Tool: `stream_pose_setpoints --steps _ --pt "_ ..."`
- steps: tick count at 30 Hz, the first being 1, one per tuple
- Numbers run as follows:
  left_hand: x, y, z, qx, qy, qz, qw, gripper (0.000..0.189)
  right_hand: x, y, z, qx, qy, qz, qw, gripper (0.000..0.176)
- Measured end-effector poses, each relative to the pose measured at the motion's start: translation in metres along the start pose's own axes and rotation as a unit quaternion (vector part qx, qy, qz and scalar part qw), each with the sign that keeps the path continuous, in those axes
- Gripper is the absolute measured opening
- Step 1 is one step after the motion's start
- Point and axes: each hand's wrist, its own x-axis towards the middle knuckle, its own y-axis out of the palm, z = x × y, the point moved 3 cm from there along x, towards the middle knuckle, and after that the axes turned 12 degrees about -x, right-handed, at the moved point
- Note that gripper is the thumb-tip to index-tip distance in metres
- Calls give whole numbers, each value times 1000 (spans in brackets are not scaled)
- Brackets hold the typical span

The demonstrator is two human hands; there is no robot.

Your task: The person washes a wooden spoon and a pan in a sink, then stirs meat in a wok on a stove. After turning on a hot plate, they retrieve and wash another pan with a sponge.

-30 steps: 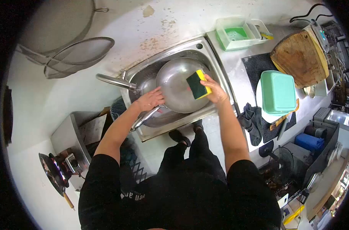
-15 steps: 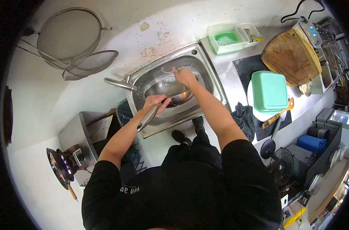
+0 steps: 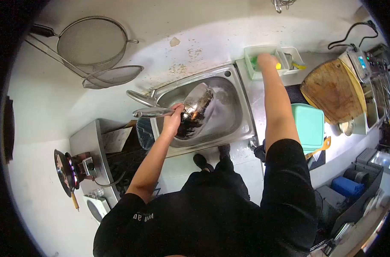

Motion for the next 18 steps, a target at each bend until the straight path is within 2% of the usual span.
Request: stream_pose_setpoints --steps 1,3,4,6,7,8,9,10,11,12,14,15,17,18 --pt "-2 5 -4 2 0 -6 1000 34 2 10 -3 14 -7 -3 1000 36" --pt "-5 14 -9 -2 -31 -30 999 47 -5 12 -5 31 -17 0 999 32" --pt "-5 17 -9 14 -25 -33 999 59 -22 -20 -12 79 -43 4 996 33" --pt "1 19 -7 43 -17 -29 999 60 -67 -72 -11 175 -80 -17 981 35" --pt "2 21 -7 74 -8 -20 997 62 -103 -87 1 225 -90 -40 969 36" --pt "-1 25 -11 65 10 -21 998 66 -134 -85 21 285 -96 -20 953 37" --pt "-3 29 -16 63 14 -15 998 66 -163 -69 46 401 -171 -39 899 37" --pt "-6 31 -19 63 4 -20 998 67 -213 -76 77 438 -116 -24 891 35" --pt "-9 34 -21 64 -7 -24 998 67 -238 -49 110 576 -186 -102 789 34" --pt "-12 37 -23 65 -5 -18 998 67 -260 -27 145 477 -198 -158 841 35" --pt "-17 35 -23 56 10 -57 997 61 -296 -28 184 384 -204 -326 839 37" --pt "-14 33 -18 61 10 -52 997 61 -288 -15 190 386 -198 -327 839 37" --pt "-8 24 -6 12 76 -78 994 57 -253 11 201 422 -178 -311 833 33" --pt "-13 24 -2 -59 69 -111 990 48 -231 15 195 421 -172 -309 835 33"
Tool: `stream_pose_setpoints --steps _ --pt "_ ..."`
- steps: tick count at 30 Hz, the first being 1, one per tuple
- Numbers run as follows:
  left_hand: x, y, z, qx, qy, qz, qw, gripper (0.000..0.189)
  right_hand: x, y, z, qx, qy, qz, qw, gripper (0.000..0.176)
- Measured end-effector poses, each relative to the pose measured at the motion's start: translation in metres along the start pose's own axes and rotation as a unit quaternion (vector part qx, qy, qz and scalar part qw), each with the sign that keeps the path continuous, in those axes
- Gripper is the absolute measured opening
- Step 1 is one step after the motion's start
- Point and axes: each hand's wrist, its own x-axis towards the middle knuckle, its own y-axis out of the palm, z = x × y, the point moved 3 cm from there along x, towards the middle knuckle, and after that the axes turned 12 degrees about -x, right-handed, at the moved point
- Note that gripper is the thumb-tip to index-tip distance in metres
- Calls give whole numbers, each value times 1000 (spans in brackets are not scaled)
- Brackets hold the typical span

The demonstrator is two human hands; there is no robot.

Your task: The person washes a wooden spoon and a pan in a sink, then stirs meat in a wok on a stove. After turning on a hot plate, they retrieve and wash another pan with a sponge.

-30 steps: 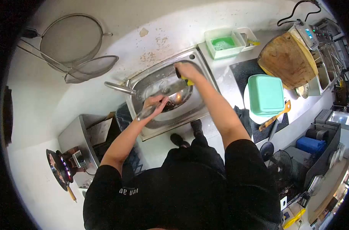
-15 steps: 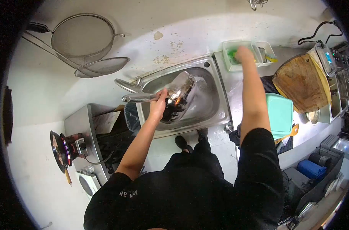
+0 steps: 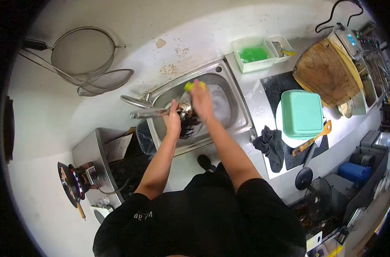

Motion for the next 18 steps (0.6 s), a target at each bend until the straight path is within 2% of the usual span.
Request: stream_pose_setpoints --steps 1,2,3,5,6,7,9,10,11,13,15,16,18 --pt "-2 1 4 2 -2 5 1000 48 16 8 -30 106 161 50 980 33" --pt "-3 0 9 -26 -3 -5 1000 44 17 17 -47 209 314 97 921 33" --pt "-3 -4 13 -54 -5 -17 998 40 9 20 -38 207 318 95 920 33" --pt "10 -11 22 -62 -23 6 998 38 -7 8 1 45 123 -13 991 34" --pt "13 -10 21 -68 -41 27 996 37 -20 3 18 -18 -25 -28 999 35" --pt "13 -10 21 -69 -44 29 996 37 -18 3 17 -22 -23 -27 999 35" --pt "10 -16 22 -15 -51 29 998 36 -11 6 8 67 69 -47 994 30" --pt "8 -20 27 -13 -54 24 998 36 10 7 -17 104 240 111 959 31" --pt "9 -23 29 8 -42 29 999 35 21 16 -46 97 343 217 909 34" --pt "23 -25 26 29 -20 38 999 34 21 22 -33 20 233 89 968 29" --pt "29 -23 33 21 -36 27 999 33 -7 11 24 -4 94 -66 993 29" --pt "30 -23 31 16 -42 47 998 35 -17 9 37 39 0 1 999 30" --pt "31 -24 28 19 -39 50 998 36 -7 16 23 54 10 -5 998 30"
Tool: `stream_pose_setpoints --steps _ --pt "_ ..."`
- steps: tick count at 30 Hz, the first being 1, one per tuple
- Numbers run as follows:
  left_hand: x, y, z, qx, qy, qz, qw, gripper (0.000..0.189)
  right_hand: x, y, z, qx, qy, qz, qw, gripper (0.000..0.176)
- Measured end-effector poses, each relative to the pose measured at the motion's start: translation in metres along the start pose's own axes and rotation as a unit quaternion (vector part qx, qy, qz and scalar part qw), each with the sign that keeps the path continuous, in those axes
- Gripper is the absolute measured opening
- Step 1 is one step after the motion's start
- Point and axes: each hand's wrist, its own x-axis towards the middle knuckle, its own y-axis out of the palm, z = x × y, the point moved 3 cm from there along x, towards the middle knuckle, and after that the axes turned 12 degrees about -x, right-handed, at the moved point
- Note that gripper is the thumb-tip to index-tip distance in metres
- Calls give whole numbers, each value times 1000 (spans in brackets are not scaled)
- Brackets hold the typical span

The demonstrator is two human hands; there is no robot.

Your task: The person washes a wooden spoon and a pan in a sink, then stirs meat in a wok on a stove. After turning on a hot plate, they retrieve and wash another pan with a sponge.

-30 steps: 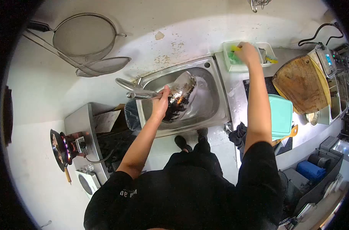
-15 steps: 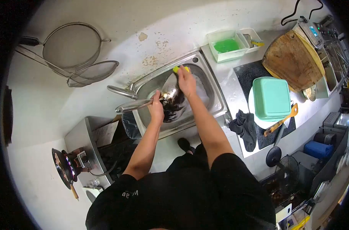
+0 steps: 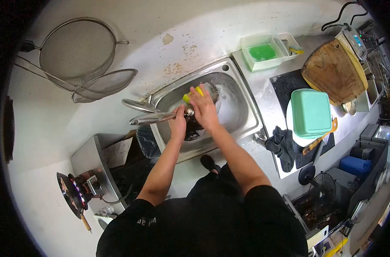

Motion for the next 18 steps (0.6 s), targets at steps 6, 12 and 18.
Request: stream_pose_setpoints --steps 6,12,18 --pt "5 -4 -7 32 -32 -29 999 38 22 17 -29 5 157 28 987 34" --pt "-2 -5 -4 -3 29 -1 1000 39 15 19 -30 -5 125 -2 992 33" --pt "-3 0 1 32 17 -4 999 37 6 5 -7 21 137 -44 989 24"
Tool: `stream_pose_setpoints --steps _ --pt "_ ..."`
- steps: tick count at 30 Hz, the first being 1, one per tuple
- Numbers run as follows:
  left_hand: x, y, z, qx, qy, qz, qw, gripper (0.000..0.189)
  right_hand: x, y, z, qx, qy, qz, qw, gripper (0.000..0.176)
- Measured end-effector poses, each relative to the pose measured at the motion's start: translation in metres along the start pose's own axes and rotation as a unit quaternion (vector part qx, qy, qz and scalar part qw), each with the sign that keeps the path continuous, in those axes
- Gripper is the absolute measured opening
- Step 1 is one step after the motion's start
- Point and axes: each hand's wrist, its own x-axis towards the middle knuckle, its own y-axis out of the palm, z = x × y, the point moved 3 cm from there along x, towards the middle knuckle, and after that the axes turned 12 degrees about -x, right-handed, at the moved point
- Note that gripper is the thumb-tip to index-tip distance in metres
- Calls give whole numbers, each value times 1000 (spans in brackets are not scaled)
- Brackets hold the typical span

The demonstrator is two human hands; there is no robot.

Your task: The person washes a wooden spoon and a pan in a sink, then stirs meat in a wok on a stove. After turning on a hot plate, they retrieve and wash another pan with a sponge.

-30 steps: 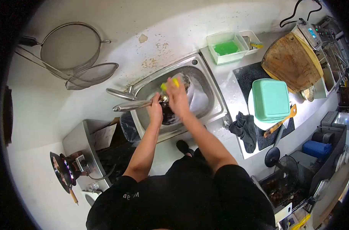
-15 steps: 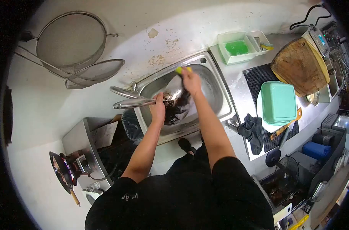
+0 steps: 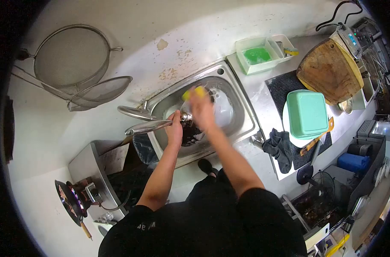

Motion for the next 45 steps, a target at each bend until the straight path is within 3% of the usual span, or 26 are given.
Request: stream_pose_setpoints --steps 1,4,6,8,11,12,13,15,17,18,19,20,22,23,24,25,27,29,30,31,34,36,39,41,42,45 --pt "-3 0 1 1 -2 2 1000 37 -21 -10 26 -74 -176 29 981 27" --pt "-16 5 -3 -2 4 34 999 31 -3 -18 7 -100 -178 15 979 29" --pt "-16 2 0 -53 13 52 997 31 36 -19 -52 81 188 133 970 27" --pt "-12 -6 24 -153 27 -5 988 27 61 -8 -110 194 260 177 929 35" --pt "4 -34 54 -170 101 78 977 19 35 -27 -38 -28 51 19 998 31" --pt "5 -46 63 -128 116 75 982 15 14 -40 6 -6 48 30 998 36" --pt "10 -57 85 -131 115 73 982 15 -10 -30 13 -93 -166 -24 981 44" --pt "14 -75 108 -105 174 39 978 13 -33 -28 34 -60 -153 64 984 44" --pt "11 -78 105 -89 200 19 976 9 -28 -26 45 -110 -272 120 948 43" --pt "20 -89 117 -42 277 26 960 8 -17 -3 15 -199 -282 61 937 34" --pt "22 -106 134 8 347 29 937 7 2 -2 -10 -46 9 98 994 22" --pt "36 -131 167 -85 176 44 980 12 17 12 -69 112 286 150 940 28" --pt "31 -144 153 -40 143 74 986 20 17 28 -115 207 327 103 917 35" --pt "24 -142 148 -2 99 108 989 29 23 29 -118 210 321 109 917 35" --pt "16 -130 129 -36 -68 93 993 52 18 30 -128 213 317 115 917 34" --pt "-2 -128 87 -34 -69 91 993 52 16 31 -132 219 309 117 918 33" --pt "-41 -119 18 160 -263 160 938 56 24 23 -123 217 295 115 924 33" --pt "-46 -105 -16 157 -203 244 935 56 26 22 -119 218 258 117 934 32" --pt "-37 -84 -46 258 48 149 953 54 18 22 -112 216 265 125 931 32" --pt "-33 -63 -67 340 300 45 890 52 18 19 -95 190 228 97 950 31" --pt "-7 -19 -27 281 203 11 938 46 8 13 -43 113 168 16 979 30" --pt "-10 -4 -25 239 1 91 967 42 -1 6 -24 55 156 -22 986 30" --pt "-26 -9 3 121 54 71 989 39 -16 14 -9 150 157 -11 976 29" --pt "-49 -22 31 139 177 53 973 32 -23 27 -13 129 156 9 979 33" --pt "-59 -27 37 96 41 169 980 29 -29 33 -19 91 176 58 978 37" --pt "-73 -44 27 118 103 117 981 19 -44 41 -21 90 258 181 945 40"
